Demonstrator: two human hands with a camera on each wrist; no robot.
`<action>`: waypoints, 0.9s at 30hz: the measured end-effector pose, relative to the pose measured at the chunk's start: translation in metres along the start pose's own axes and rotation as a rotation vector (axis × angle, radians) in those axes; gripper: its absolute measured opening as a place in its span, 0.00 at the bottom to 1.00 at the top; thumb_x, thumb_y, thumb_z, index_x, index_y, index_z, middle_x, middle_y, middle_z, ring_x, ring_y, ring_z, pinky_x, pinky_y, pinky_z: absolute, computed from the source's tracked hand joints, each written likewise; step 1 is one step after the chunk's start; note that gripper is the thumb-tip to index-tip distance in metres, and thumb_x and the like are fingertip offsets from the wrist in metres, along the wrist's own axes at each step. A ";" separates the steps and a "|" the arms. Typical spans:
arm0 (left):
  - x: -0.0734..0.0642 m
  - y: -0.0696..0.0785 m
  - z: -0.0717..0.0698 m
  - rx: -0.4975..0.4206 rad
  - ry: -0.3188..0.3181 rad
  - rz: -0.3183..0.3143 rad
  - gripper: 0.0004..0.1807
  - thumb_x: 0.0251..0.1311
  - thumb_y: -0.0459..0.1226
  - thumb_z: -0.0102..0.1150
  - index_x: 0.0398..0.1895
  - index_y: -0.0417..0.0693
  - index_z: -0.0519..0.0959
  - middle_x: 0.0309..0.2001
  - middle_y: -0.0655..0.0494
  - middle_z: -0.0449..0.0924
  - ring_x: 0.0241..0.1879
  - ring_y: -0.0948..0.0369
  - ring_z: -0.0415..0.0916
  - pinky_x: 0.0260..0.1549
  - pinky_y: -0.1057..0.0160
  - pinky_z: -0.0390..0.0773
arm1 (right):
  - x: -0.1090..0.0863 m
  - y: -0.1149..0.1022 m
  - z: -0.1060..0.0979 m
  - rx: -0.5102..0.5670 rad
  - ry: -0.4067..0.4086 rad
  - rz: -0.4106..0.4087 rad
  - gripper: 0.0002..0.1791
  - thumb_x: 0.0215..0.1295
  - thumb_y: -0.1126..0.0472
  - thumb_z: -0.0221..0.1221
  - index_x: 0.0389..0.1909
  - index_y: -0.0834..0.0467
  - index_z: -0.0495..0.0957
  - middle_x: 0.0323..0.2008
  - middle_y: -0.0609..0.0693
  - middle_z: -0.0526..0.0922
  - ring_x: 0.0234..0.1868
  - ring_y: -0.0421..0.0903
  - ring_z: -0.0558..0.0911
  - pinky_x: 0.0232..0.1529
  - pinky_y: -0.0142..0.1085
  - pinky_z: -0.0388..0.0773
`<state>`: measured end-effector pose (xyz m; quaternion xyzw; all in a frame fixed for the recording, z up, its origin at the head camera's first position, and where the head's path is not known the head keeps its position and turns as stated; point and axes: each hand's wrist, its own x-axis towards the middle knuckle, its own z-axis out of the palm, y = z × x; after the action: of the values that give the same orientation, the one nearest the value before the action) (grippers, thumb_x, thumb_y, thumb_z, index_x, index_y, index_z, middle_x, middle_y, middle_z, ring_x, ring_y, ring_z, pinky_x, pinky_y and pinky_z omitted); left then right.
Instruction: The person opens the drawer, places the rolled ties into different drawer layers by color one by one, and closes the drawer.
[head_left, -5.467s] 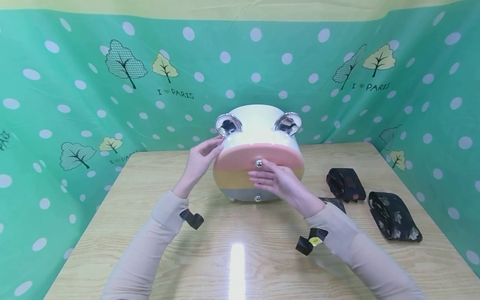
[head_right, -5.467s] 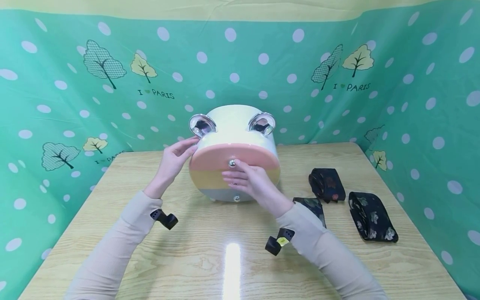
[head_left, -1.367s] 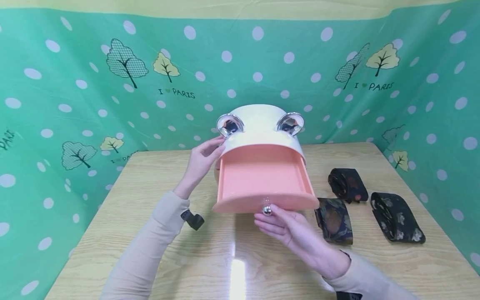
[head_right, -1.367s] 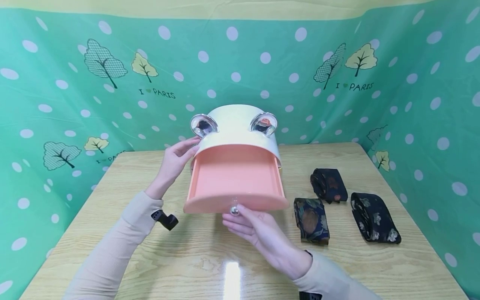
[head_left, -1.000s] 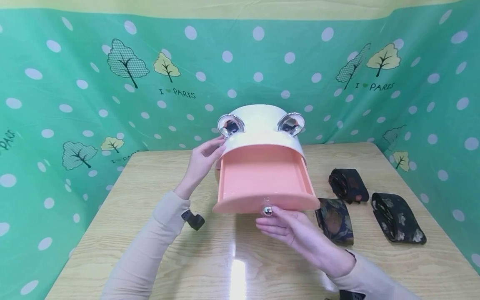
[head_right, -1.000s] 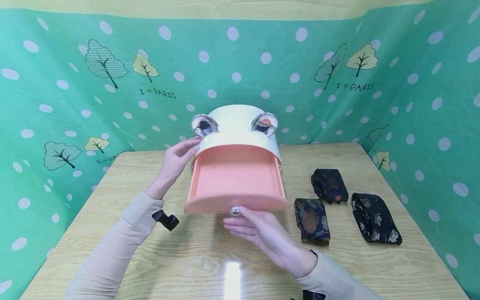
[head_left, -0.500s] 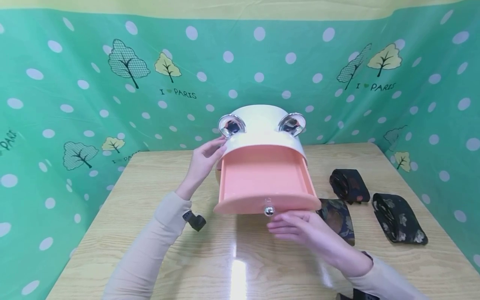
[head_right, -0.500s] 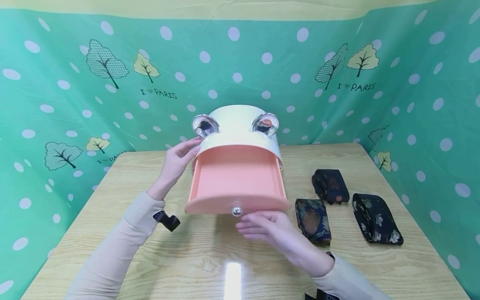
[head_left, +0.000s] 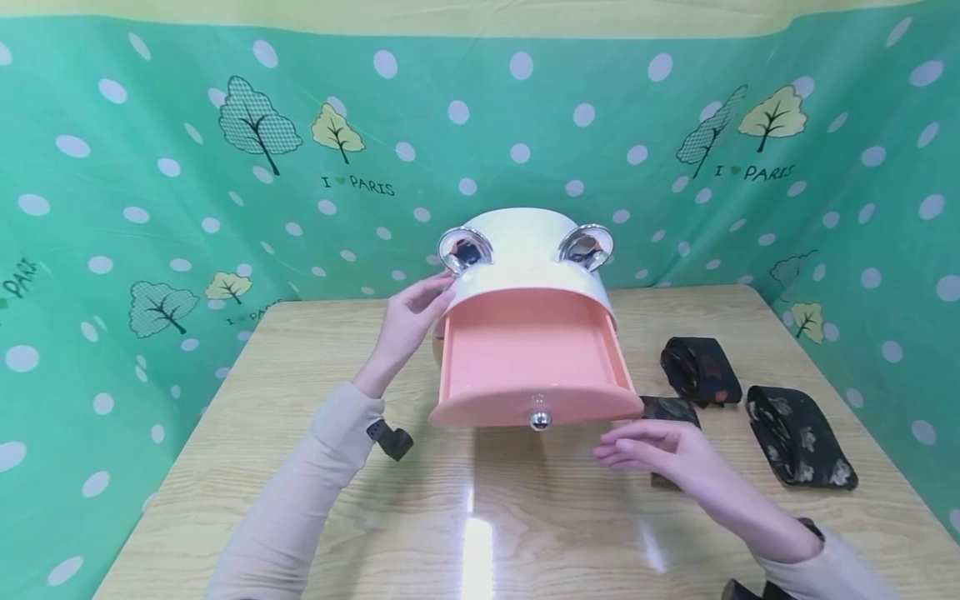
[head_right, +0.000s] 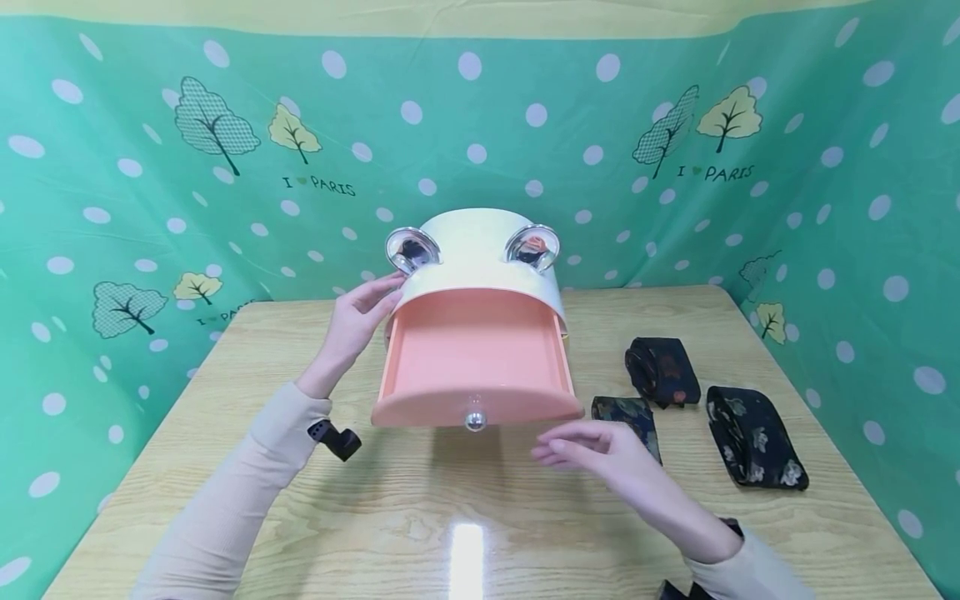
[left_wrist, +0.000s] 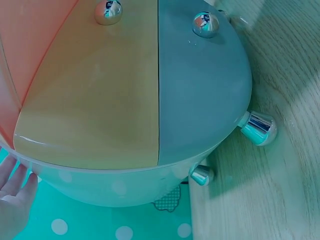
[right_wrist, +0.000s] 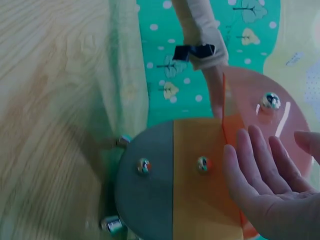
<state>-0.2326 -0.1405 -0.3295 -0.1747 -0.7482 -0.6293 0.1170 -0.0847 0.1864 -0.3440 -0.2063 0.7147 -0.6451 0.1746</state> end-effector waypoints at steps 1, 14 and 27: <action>0.000 0.000 0.000 0.002 0.001 -0.001 0.18 0.56 0.38 0.56 0.48 0.36 0.74 0.56 0.49 0.70 0.55 0.57 0.68 0.54 0.66 0.68 | -0.002 0.000 -0.003 0.003 -0.006 -0.028 0.13 0.66 0.66 0.44 0.47 0.65 0.73 0.40 0.54 0.82 0.43 0.52 0.80 0.47 0.34 0.76; -0.007 0.026 0.004 0.002 -0.009 -0.034 0.17 0.58 0.31 0.53 0.48 0.30 0.71 0.57 0.42 0.68 0.56 0.52 0.66 0.55 0.64 0.67 | -0.023 -0.013 -0.038 -0.203 0.156 0.083 0.16 0.67 0.61 0.45 0.50 0.66 0.70 0.40 0.54 0.82 0.42 0.45 0.80 0.42 0.30 0.77; 0.000 0.000 0.000 -0.001 0.005 0.000 0.18 0.56 0.38 0.56 0.48 0.37 0.74 0.55 0.50 0.71 0.55 0.59 0.68 0.54 0.67 0.69 | -0.019 0.000 -0.076 -0.381 0.226 0.101 0.18 0.69 0.57 0.42 0.55 0.61 0.68 0.42 0.48 0.81 0.41 0.40 0.80 0.41 0.22 0.74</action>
<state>-0.2323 -0.1403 -0.3296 -0.1732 -0.7477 -0.6300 0.1187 -0.1081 0.2609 -0.3360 -0.1259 0.8480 -0.5080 0.0837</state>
